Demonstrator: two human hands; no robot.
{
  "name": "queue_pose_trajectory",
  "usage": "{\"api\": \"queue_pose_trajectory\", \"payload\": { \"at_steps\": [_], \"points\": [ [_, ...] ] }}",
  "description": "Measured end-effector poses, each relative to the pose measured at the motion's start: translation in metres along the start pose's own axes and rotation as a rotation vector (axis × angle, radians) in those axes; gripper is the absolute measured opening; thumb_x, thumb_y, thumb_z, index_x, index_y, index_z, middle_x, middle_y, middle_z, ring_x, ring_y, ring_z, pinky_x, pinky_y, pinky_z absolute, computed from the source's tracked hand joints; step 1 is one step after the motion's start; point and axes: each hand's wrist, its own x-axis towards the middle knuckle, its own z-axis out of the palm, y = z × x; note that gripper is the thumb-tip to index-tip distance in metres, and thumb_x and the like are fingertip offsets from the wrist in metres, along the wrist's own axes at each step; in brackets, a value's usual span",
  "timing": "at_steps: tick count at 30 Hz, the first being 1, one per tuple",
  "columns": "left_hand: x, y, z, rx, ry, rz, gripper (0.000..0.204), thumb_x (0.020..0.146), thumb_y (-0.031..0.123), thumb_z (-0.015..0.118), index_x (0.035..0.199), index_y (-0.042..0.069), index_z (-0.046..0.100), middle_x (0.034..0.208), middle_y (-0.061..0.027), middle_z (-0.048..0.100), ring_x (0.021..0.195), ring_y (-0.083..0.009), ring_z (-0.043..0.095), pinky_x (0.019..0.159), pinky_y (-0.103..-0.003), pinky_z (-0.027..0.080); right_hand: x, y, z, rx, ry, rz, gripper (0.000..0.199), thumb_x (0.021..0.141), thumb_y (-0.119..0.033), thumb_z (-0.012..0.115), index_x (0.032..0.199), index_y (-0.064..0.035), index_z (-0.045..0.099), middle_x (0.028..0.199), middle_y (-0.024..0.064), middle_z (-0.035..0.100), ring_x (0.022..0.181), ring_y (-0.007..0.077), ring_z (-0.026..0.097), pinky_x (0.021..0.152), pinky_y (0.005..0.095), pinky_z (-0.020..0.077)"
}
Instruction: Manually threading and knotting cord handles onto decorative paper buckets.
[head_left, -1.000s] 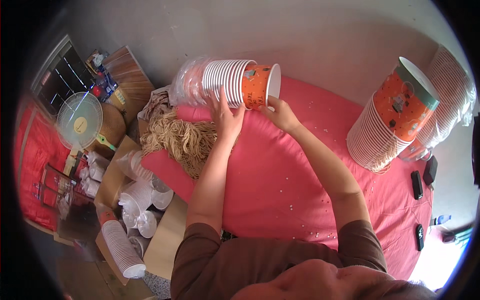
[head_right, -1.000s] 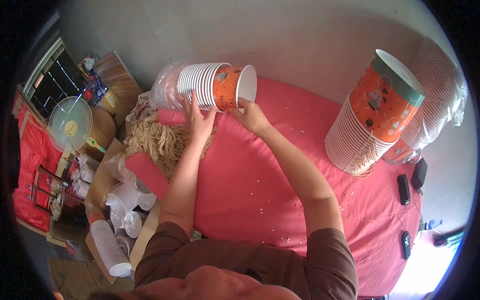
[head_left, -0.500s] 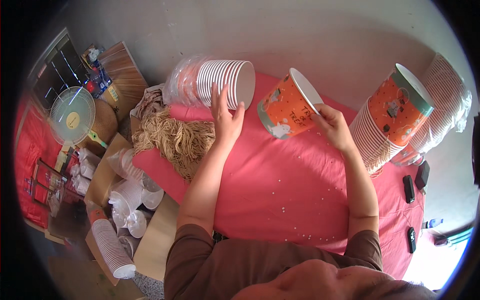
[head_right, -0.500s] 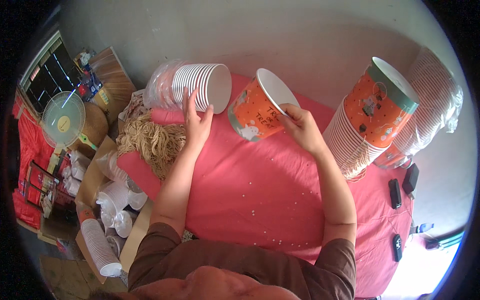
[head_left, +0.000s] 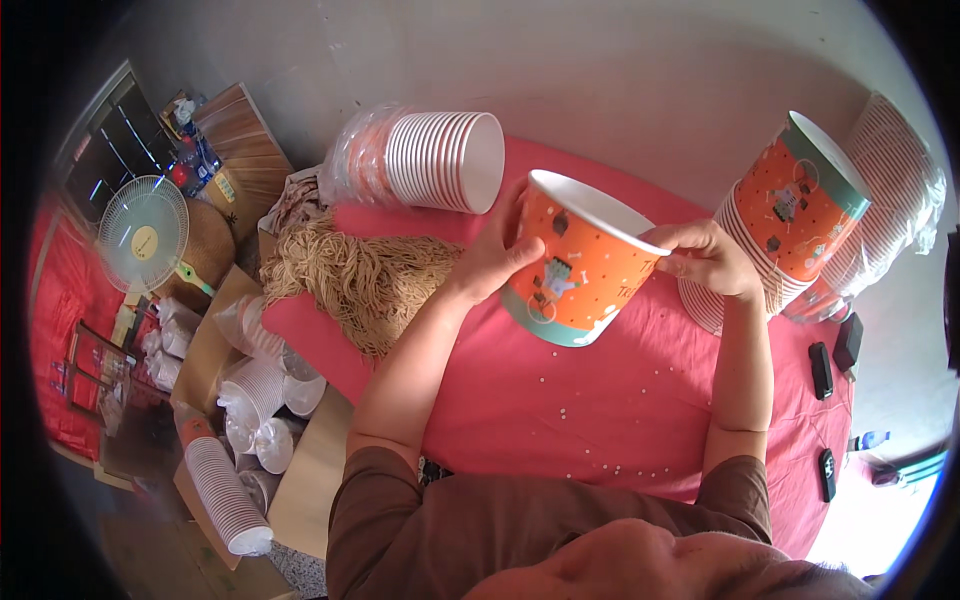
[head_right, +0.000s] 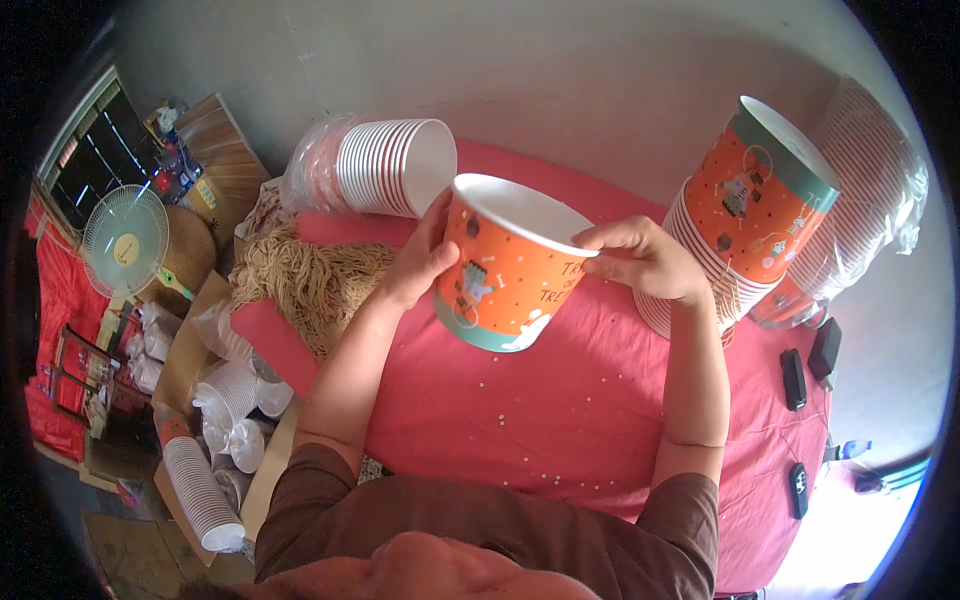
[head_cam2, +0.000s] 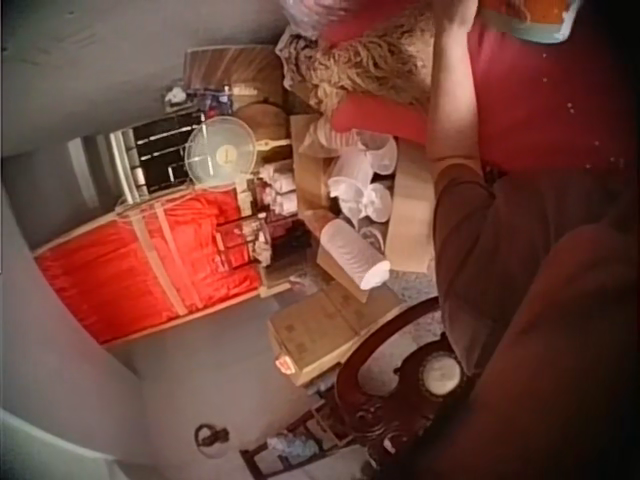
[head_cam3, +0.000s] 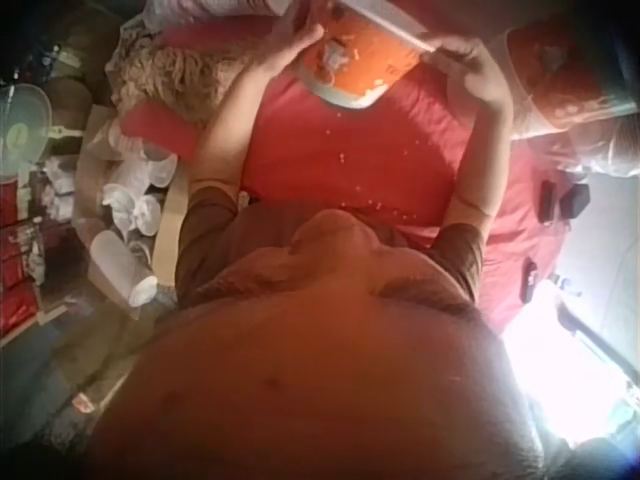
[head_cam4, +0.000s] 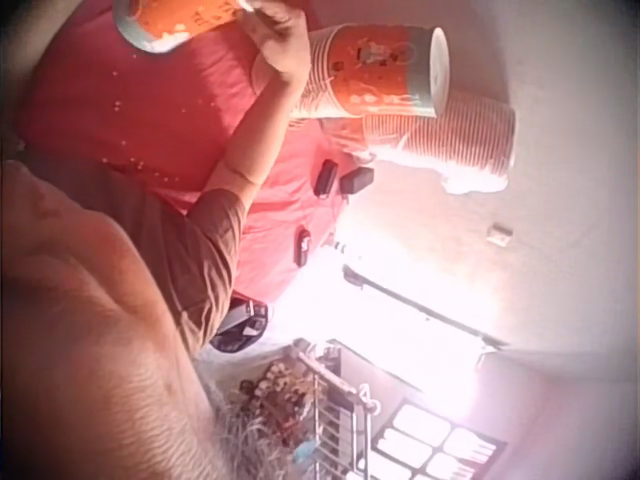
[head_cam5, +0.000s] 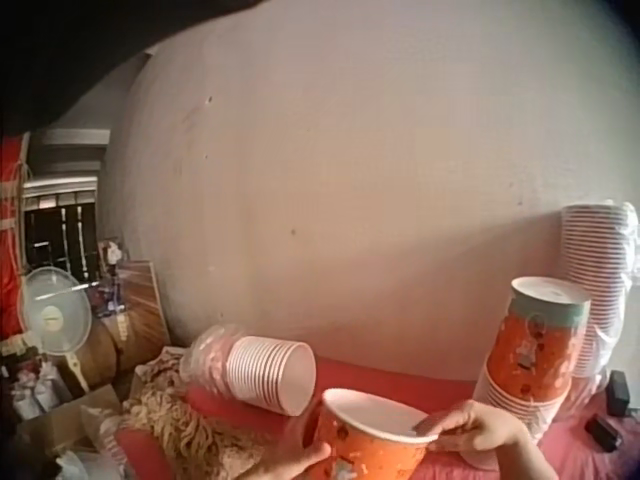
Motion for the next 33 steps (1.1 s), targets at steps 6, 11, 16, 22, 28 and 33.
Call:
{"api": "queue_pose_trajectory", "payload": {
  "at_steps": [6, 11, 16, 22, 28, 33],
  "points": [
    [-0.009, 0.004, -0.008, -0.071, -0.079, -0.14, 0.124, 0.061, 0.048, 0.093, 0.152, 0.005, 0.02, 0.148, -0.0103, 0.037, 0.14, -0.0222, 0.033, 0.115, -0.04, 0.031, 0.001, -0.036, 0.026, -0.36, -0.114, -0.298, 0.017, 0.087, 0.005, 0.066, 0.104, 0.0034, 0.069, 0.097, 0.0151, 0.071, 0.092, 0.0262, 0.067, 0.082, 0.0368, 0.0526],
    [-0.008, 0.012, -0.004, -0.076, -0.043, -0.119, 0.129, 0.054, 0.036, 0.098, 0.152, 0.005, 0.02, 0.147, -0.0102, 0.039, 0.14, -0.0236, 0.034, 0.116, -0.041, 0.03, -0.004, -0.044, 0.032, -0.465, -0.107, -0.348, 0.019, 0.084, 0.006, 0.066, 0.103, 0.0031, 0.069, 0.095, 0.014, 0.071, 0.09, 0.0282, 0.067, 0.079, 0.0367, 0.0535],
    [-0.008, 0.013, -0.001, 0.013, -0.059, -0.041, 0.129, 0.052, 0.034, 0.099, 0.152, 0.004, 0.021, 0.147, -0.0113, 0.039, 0.14, -0.0248, 0.034, 0.116, -0.042, 0.03, -0.011, -0.051, 0.028, -0.417, -0.061, -0.226, 0.02, 0.081, 0.005, 0.069, 0.1, 0.0016, 0.07, 0.096, 0.0108, 0.072, 0.091, 0.0227, 0.068, 0.082, 0.0326, 0.0538],
    [-0.011, 0.021, 0.012, 0.095, -0.083, 0.031, 0.128, 0.052, 0.033, 0.099, 0.151, 0.005, 0.022, 0.146, -0.012, 0.041, 0.138, -0.0261, 0.037, 0.114, -0.043, 0.034, -0.005, -0.033, 0.017, -0.338, 0.587, -0.122, 0.012, 0.094, 0.002, 0.057, 0.103, 0.0038, 0.064, 0.092, 0.0059, 0.065, 0.087, 0.0115, 0.063, 0.079, 0.0269, 0.0503],
    [-0.014, 0.026, 0.015, 0.047, -0.119, 0.05, 0.127, 0.053, 0.03, 0.099, 0.152, 0.004, 0.022, 0.147, -0.0119, 0.041, 0.138, -0.0255, 0.038, 0.113, -0.044, 0.035, -0.002, -0.026, 0.01, -0.59, 0.528, -0.156, 0.018, 0.09, 0.008, 0.056, 0.104, 0.0009, 0.067, 0.107, 0.0082, 0.062, 0.102, 0.0175, 0.062, 0.082, 0.0296, 0.0504],
    [-0.017, 0.017, -0.003, -0.01, -0.126, -0.035, 0.129, 0.053, 0.036, 0.098, 0.152, 0.004, 0.022, 0.147, -0.0111, 0.041, 0.138, -0.0239, 0.037, 0.113, -0.043, 0.034, -0.003, -0.026, 0.012, -0.64, 0.375, -0.22, 0.025, 0.085, 0.011, 0.061, 0.103, -0.004, 0.071, 0.124, 0.0116, 0.058, 0.111, 0.023, 0.06, 0.087, 0.0313, 0.0512]
  ]
}}
